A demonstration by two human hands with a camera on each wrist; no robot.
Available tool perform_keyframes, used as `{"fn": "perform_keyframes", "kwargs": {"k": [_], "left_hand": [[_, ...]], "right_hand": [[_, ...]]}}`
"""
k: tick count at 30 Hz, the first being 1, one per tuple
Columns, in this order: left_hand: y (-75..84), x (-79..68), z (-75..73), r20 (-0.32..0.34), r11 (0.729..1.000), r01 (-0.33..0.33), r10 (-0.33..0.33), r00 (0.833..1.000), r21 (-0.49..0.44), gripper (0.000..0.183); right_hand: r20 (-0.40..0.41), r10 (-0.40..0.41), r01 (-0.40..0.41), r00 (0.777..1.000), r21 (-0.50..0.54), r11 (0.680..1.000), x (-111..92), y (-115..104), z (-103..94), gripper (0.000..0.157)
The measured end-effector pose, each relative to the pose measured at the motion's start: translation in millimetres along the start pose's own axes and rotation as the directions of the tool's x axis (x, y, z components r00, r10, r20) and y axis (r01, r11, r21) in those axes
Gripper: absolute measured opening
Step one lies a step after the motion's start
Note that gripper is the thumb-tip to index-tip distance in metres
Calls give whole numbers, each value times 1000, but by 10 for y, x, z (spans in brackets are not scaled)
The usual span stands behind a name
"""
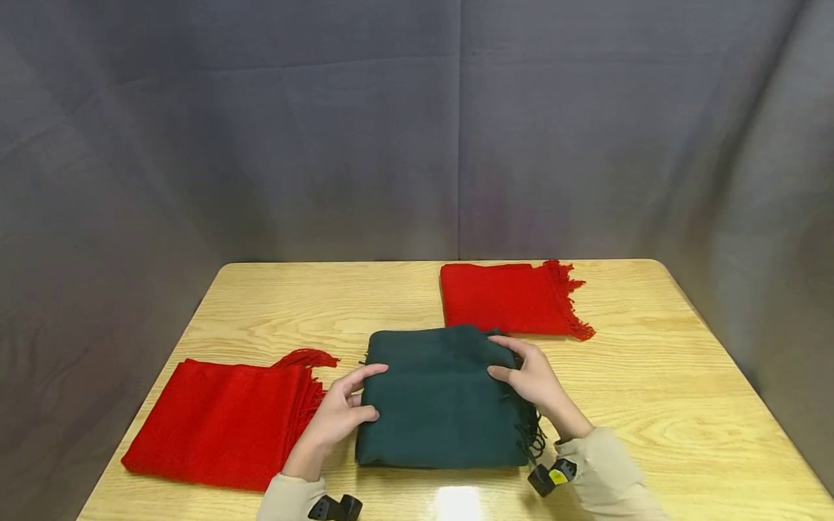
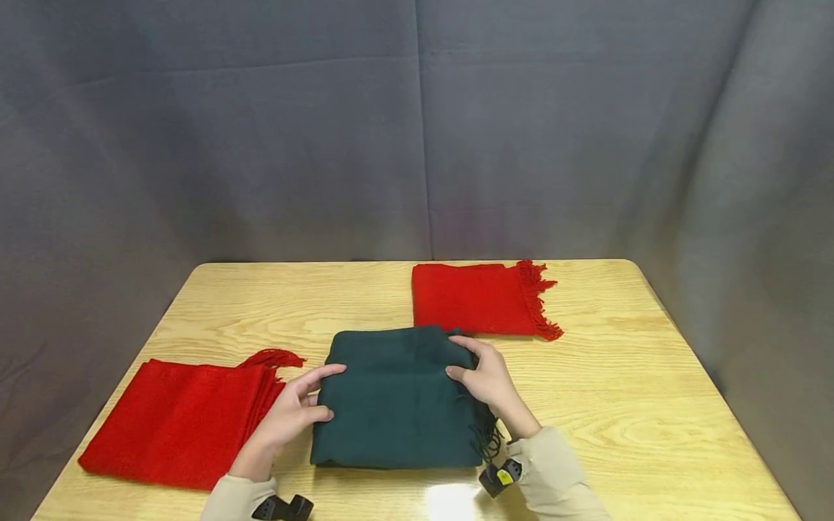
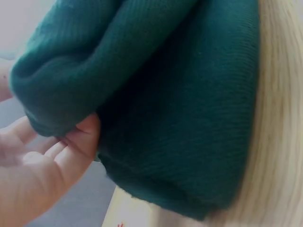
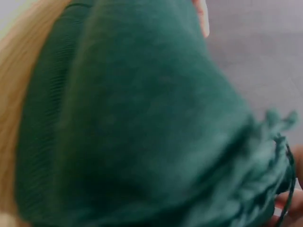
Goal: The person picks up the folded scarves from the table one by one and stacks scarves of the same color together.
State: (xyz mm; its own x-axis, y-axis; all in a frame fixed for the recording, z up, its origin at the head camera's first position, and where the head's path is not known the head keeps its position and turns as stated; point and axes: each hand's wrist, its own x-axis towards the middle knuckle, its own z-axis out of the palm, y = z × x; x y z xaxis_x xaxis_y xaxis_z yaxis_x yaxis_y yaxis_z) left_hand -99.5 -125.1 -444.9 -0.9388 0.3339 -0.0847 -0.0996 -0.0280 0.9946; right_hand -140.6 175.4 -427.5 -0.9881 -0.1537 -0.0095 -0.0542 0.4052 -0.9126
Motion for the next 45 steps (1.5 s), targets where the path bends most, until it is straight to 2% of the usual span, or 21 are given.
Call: {"fn": "perform_keyframes", "kwargs": {"k": [7, 11, 16, 23, 29, 34, 39, 42, 45], "left_hand": [[-80, -17, -52, -20, 999, 33, -33, 999, -23, 65], [-110, -26, -82, -31, 999, 44, -45, 999, -10, 66], [-130, -34, -99, -22, 998, 61, -61, 998, 30, 63], [-82, -81, -164, -160, 976, 77, -44, 986, 204, 57], [-86, -102, -222, -196, 978, 64, -24, 980, 199, 58], [-98, -115, -246, -165, 977, 80, -47, 985, 198, 65], [-142, -91, -244, -65, 987, 113, -106, 992, 116, 75], [-186, -72, -242, -6, 991, 122, -122, 993, 57, 78], [-223, -57, -235, 30, 992, 123, -123, 992, 13, 79]], "right_hand": [[-54, -60, 49, 997, -183, 982, 9, 138, 27, 48], [-60, -73, 58, 996, -228, 972, 4, 208, -29, 49], [-69, -57, 40, 996, -226, 973, -33, 256, -116, 50], [-93, -48, 27, 995, -208, 978, -127, 239, -263, 53], [-69, -50, 37, 996, -171, 985, -230, 232, -352, 59], [36, -9, 14, 999, -127, 992, -282, 269, -383, 67], [159, 82, -77, 984, -37, 996, -277, 380, -366, 74], [216, 91, -96, 972, 10, 995, -256, 439, -354, 76], [270, 54, -75, 961, 69, 995, -232, 476, -345, 78]]}}
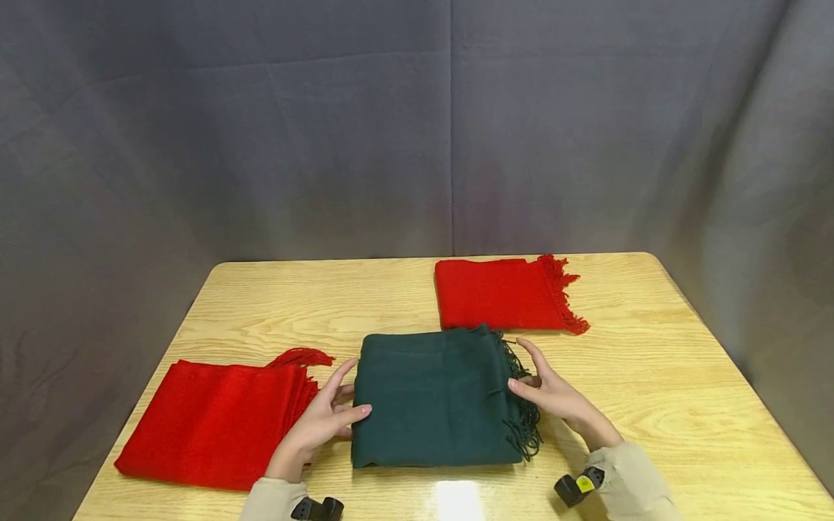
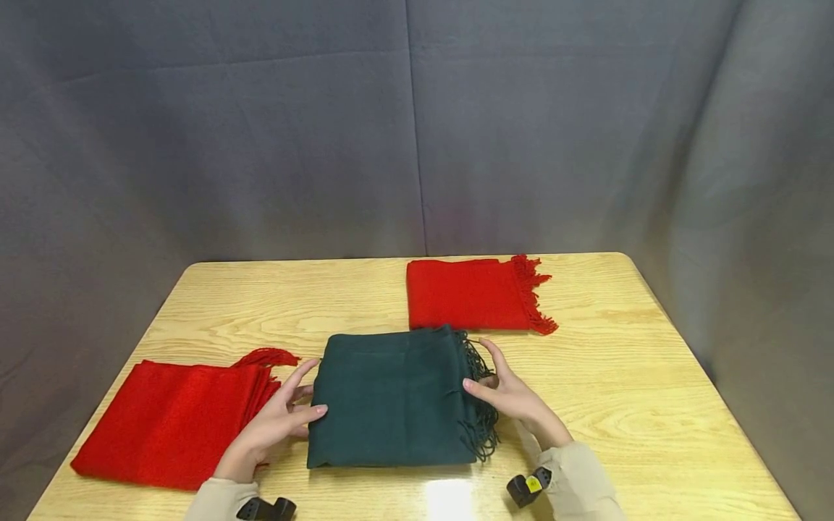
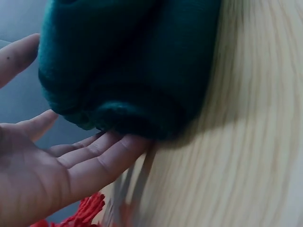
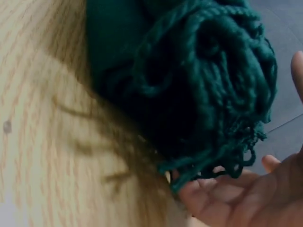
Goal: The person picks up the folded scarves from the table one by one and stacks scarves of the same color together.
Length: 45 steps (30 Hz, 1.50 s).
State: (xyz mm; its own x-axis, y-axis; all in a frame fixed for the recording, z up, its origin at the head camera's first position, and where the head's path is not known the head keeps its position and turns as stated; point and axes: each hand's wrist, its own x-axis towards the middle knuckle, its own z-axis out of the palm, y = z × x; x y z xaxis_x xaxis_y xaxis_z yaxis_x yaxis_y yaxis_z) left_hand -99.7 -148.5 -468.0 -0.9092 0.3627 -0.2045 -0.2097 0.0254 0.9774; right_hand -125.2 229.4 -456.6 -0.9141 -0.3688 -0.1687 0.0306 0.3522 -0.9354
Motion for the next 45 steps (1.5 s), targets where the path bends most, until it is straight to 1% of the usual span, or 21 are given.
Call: {"fn": "perform_keyframes", "kwargs": {"k": [3, 5, 9, 12, 14, 17, 19, 21, 23, 25, 29, 34, 37, 40, 43, 45], "left_hand": [[-22, 14, 9, 17, 1000, 4, -3, 1000, -31, 80], [-32, 22, 24, 29, 998, 13, -12, 1000, -61, 81], [-54, 41, 59, 30, 997, 25, -23, 999, -79, 84], [-72, 57, 69, 20, 997, 21, -20, 1000, -72, 85], [-82, 66, 69, 17, 997, 14, -13, 1000, -72, 86], [-87, 75, 71, 21, 998, -12, 13, 1000, -65, 86], [-88, 76, 73, 23, 998, -24, 26, 999, -54, 83], [-89, 77, 71, 24, 999, -32, 33, 999, -34, 79], [-89, 78, 71, 36, 999, -33, 34, 999, -20, 74], [-93, 87, 67, 45, 999, -31, 32, 998, -14, 71], [-91, 115, 72, 67, 999, -29, 30, 997, -14, 69], [-89, 157, 93, 75, 1000, -23, 24, 997, -15, 70], [-93, 180, 109, 61, 1000, -23, 23, 998, -7, 71], [-95, 196, 125, 35, 1000, -22, 21, 999, 3, 71], [-91, 202, 144, 4, 1000, -27, 27, 1000, 9, 72], [-94, 205, 155, -7, 1000, -31, 31, 999, -4, 72]], "right_hand": [[52, -37, 34, 998, 54, 998, 26, 31, 9, 81], [71, -60, 55, 996, 68, 996, 33, 60, 20, 81], [75, -102, 96, 992, 79, 992, 46, 130, 44, 79], [68, -163, 158, 984, 71, 985, 42, 148, 61, 81], [75, -228, 224, 971, 54, 973, 30, 138, 70, 84], [109, -326, 329, 939, -9, 944, 13, 101, 78, 89], [147, -362, 373, 920, -56, 926, 7, 73, 79, 89], [188, -369, 392, 910, -101, 915, 9, 46, 84, 86], [221, -353, 386, 909, -128, 914, 12, 24, 93, 83], [251, -330, 369, 910, -126, 921, 23, 7, 108, 80], [259, -291, 325, 921, -98, 940, 59, -6, 147, 76], [187, -224, 239, 957, -65, 969, 117, -1, 193, 71], [140, -184, 190, 973, -35, 981, 145, 8, 222, 68], [103, -171, 172, 980, -1, 985, 162, 29, 252, 67], [77, -178, 176, 981, 38, 984, 170, 43, 286, 67], [71, -175, 169, 982, 73, 983, 174, 42, 310, 67]]}}
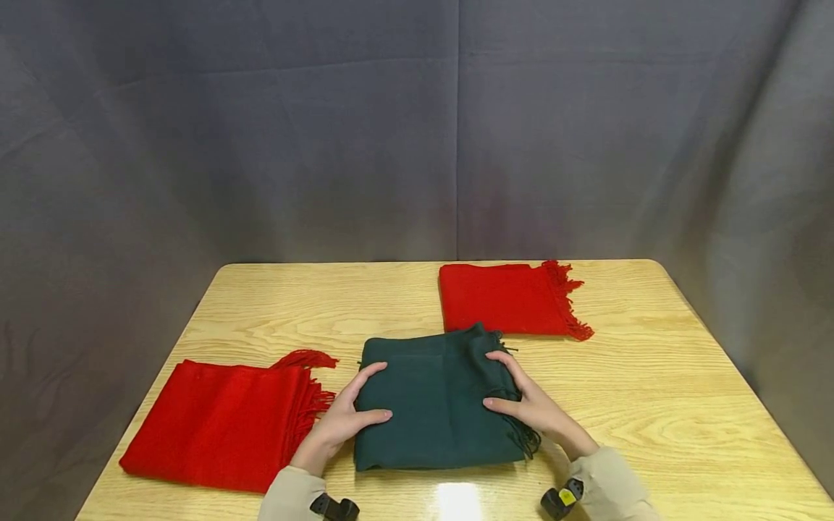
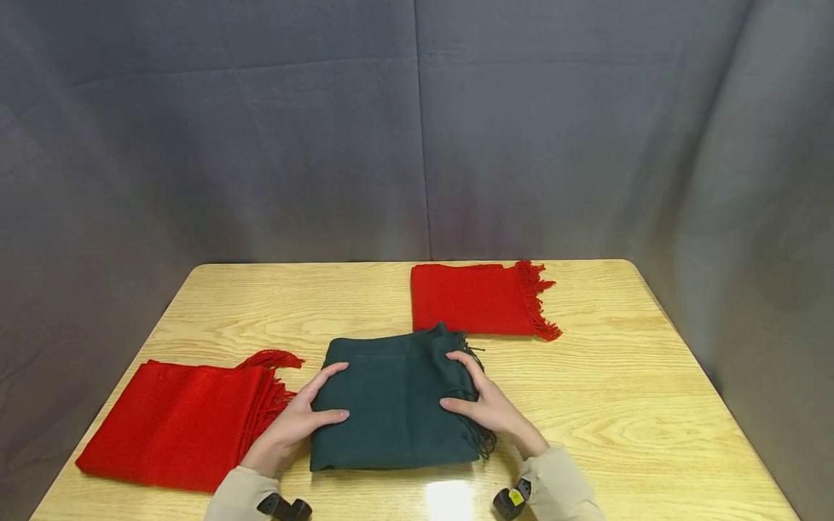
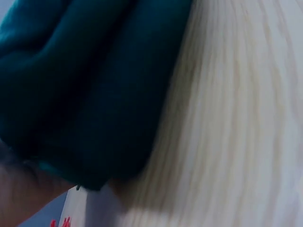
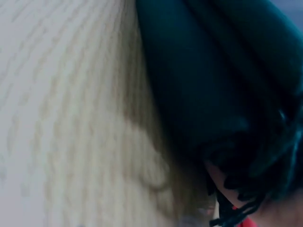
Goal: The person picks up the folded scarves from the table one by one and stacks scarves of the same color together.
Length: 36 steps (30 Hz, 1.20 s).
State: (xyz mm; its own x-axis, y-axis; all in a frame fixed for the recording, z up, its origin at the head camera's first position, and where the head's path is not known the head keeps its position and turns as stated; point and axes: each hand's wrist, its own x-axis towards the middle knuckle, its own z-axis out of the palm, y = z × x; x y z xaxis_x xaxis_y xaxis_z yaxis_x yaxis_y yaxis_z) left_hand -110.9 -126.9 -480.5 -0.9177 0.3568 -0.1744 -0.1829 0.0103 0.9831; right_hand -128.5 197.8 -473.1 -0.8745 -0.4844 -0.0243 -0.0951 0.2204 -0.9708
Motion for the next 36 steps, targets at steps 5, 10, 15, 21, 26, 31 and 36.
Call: {"fn": "perform_keyframes", "kwargs": {"k": [5, 10, 15, 21, 26, 31, 36], "left_hand": [[8, 10, 47, -47, 1000, 1, -2, 999, -18, 73], [-13, 30, 74, -76, 1000, -2, 2, 997, -8, 72], [-15, 43, 96, -115, 999, -35, 36, 993, 10, 72], [30, 44, 119, -132, 998, -69, 69, 989, 5, 74], [80, 41, 125, -147, 997, -75, 75, 986, 3, 74], [151, 33, 128, -160, 995, -88, 93, 983, 35, 72], [228, 25, 119, -160, 994, -101, 107, 981, 44, 71]], "right_hand": [[-30, 17, -16, 999, 16, 1000, 17, -6, 45, 68], [-90, 51, -52, 995, -4, 999, 42, 0, 116, 67], [-167, 68, -58, 984, 65, 996, 58, 3, 194, 66], [-250, -1, 30, 968, 114, 993, 56, -25, 260, 66], [-259, -4, 46, 966, 158, 986, 34, -60, 276, 66], [-254, 2, 48, 967, 194, 980, 24, -123, 265, 67], [-259, 3, 52, 966, 206, 977, 37, -189, 250, 68]]}}
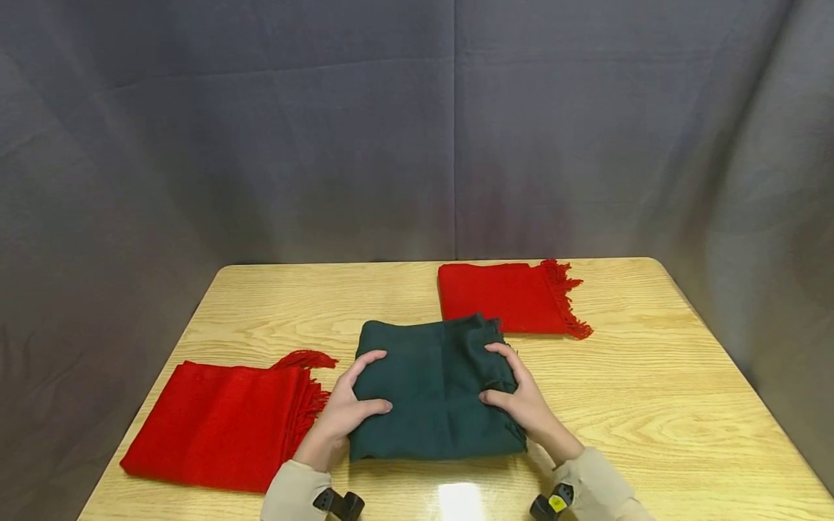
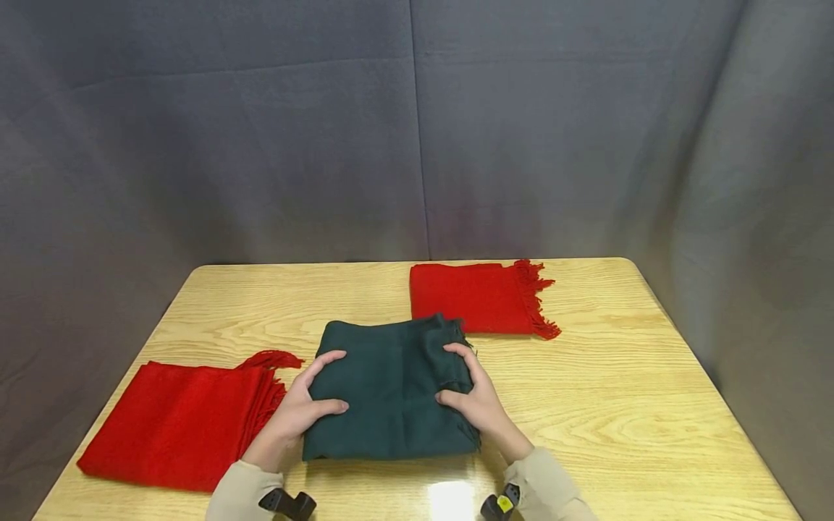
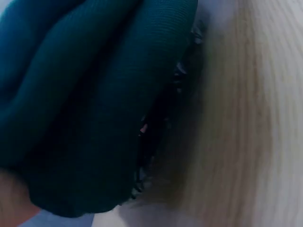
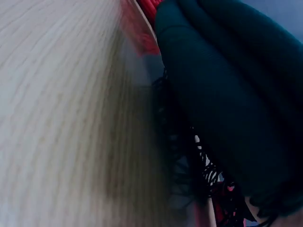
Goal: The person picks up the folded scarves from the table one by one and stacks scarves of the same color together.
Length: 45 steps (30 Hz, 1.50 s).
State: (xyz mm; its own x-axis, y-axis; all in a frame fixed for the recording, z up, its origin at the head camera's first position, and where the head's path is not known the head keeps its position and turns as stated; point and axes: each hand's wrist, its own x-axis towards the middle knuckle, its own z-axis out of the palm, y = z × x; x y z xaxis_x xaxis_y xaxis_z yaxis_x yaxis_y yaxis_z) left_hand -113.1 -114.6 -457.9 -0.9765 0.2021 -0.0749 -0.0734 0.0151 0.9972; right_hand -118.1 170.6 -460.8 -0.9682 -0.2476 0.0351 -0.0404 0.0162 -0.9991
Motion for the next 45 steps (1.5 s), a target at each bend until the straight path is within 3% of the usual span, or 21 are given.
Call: {"fn": "perform_keyframes", "kwargs": {"k": [10, 22, 36, 45], "left_hand": [[182, -13, -34, -16, 998, 47, -46, 999, 31, 68], [338, 8, -136, -5, 999, 31, -31, 999, 38, 70], [570, 7, -233, -23, 993, 35, -33, 999, 113, 69], [692, 60, -344, 3, 994, 29, -29, 1000, 106, 69]], "right_hand": [[-2, 7, -7, 1000, 3, 1000, 36, -115, 25, 67], [10, -24, 24, 1000, 15, 1000, 124, -227, 99, 67], [24, -28, 27, 999, 29, 999, 246, -371, 186, 65], [14, -21, 20, 1000, 52, 998, 327, -452, 260, 64]]}}
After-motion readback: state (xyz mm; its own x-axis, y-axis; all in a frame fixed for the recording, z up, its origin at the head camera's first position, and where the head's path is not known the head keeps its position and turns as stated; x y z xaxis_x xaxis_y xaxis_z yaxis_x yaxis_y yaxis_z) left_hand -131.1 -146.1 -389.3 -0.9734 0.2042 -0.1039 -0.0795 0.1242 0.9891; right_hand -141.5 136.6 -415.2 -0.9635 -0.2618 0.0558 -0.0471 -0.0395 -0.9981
